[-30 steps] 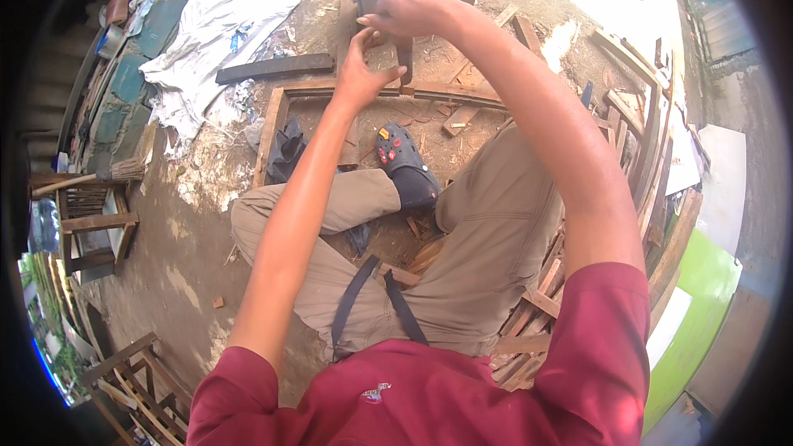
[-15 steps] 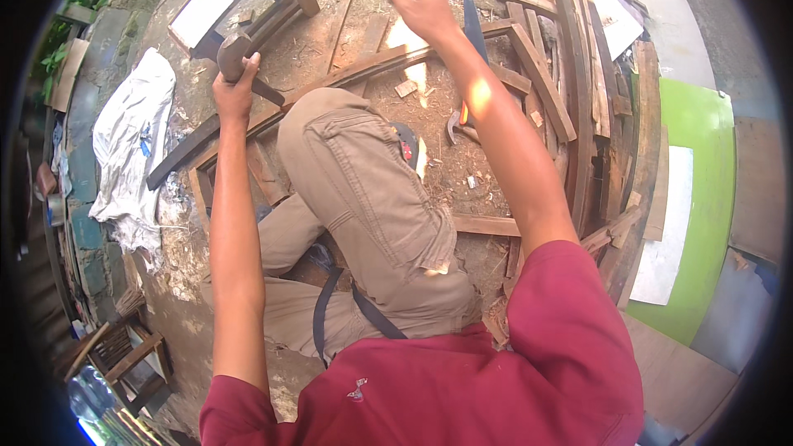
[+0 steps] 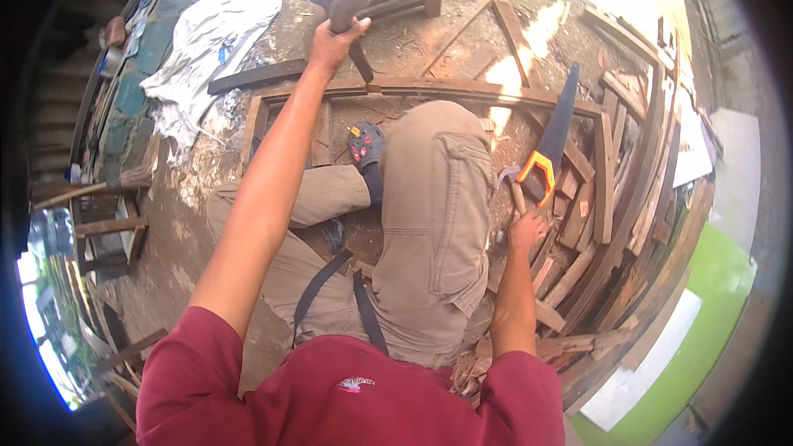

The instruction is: The person hammers nails into a white board, then saws a curved wooden piece and fits it into a wooden frame. They use a hammer, hand saw, and knife to shape and assemble the components.

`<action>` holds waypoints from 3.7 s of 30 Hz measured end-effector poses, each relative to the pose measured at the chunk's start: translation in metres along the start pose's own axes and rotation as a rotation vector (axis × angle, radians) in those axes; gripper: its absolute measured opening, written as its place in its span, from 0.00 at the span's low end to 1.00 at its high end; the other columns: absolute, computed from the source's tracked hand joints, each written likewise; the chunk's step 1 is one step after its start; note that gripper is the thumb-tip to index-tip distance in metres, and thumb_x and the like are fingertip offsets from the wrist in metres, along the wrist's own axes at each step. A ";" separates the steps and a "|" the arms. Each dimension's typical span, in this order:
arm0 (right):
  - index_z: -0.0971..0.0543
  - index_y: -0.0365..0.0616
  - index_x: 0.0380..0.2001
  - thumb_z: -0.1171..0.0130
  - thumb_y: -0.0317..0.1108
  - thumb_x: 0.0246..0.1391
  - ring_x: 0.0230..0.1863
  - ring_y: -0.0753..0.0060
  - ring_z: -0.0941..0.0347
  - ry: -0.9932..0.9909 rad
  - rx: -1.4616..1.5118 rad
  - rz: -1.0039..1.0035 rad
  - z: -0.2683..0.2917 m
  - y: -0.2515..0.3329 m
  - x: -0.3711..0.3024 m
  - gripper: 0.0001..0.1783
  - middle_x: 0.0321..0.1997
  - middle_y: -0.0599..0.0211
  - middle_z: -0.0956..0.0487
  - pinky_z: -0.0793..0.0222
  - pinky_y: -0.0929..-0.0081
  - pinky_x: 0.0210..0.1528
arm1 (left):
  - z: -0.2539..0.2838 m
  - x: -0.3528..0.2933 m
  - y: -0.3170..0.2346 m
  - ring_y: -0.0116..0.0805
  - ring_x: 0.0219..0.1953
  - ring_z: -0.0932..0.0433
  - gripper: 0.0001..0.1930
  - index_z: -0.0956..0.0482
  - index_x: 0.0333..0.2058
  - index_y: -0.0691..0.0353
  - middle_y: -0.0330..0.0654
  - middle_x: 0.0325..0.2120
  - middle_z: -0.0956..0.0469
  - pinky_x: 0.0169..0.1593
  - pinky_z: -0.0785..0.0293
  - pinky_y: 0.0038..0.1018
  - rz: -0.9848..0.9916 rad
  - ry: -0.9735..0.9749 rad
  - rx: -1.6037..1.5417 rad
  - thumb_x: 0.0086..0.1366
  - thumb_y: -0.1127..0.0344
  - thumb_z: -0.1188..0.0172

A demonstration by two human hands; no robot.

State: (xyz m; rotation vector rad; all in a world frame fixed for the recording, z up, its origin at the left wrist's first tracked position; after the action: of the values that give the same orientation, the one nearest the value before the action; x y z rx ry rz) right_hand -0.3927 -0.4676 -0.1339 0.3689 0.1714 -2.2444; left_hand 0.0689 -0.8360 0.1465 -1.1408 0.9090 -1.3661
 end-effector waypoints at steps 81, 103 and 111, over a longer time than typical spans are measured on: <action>0.21 0.30 0.32 0.43 0.53 0.67 0.27 0.41 0.21 -0.054 0.754 0.958 0.387 0.412 -0.126 0.30 0.22 0.42 0.21 0.29 0.52 0.32 | 0.042 -0.001 0.039 0.17 0.28 0.28 0.16 0.13 0.30 0.61 0.27 0.24 0.21 0.33 0.29 0.23 0.107 -0.132 -0.193 0.55 0.54 0.21; 0.24 0.30 0.27 0.44 0.48 0.67 0.26 0.40 0.25 -0.177 0.490 1.158 0.426 0.431 -0.171 0.27 0.22 0.41 0.23 0.30 0.51 0.31 | 0.041 -0.006 0.027 0.18 0.38 0.20 0.17 0.12 0.43 0.64 0.34 0.37 0.13 0.44 0.23 0.23 0.072 -0.167 -0.244 0.58 0.61 0.24; 0.25 0.29 0.27 0.45 0.48 0.68 0.26 0.37 0.23 -0.123 0.559 1.095 0.429 0.427 -0.167 0.28 0.22 0.39 0.23 0.29 0.50 0.32 | 0.032 -0.011 0.028 0.20 0.40 0.18 0.16 0.12 0.43 0.65 0.36 0.38 0.12 0.46 0.22 0.23 0.027 -0.177 -0.268 0.58 0.63 0.24</action>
State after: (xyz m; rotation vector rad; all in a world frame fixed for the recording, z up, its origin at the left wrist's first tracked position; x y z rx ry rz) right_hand -0.0519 -0.7262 0.3264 0.4617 -0.6049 -1.1765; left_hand 0.1060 -0.8265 0.1265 -1.4233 0.9947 -1.1233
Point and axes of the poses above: each hand's wrist, its own x-axis towards the middle knuckle, its own z-axis out of the back of the hand, y = z × x, the point moved 7 cm from there along x, towards the middle knuckle
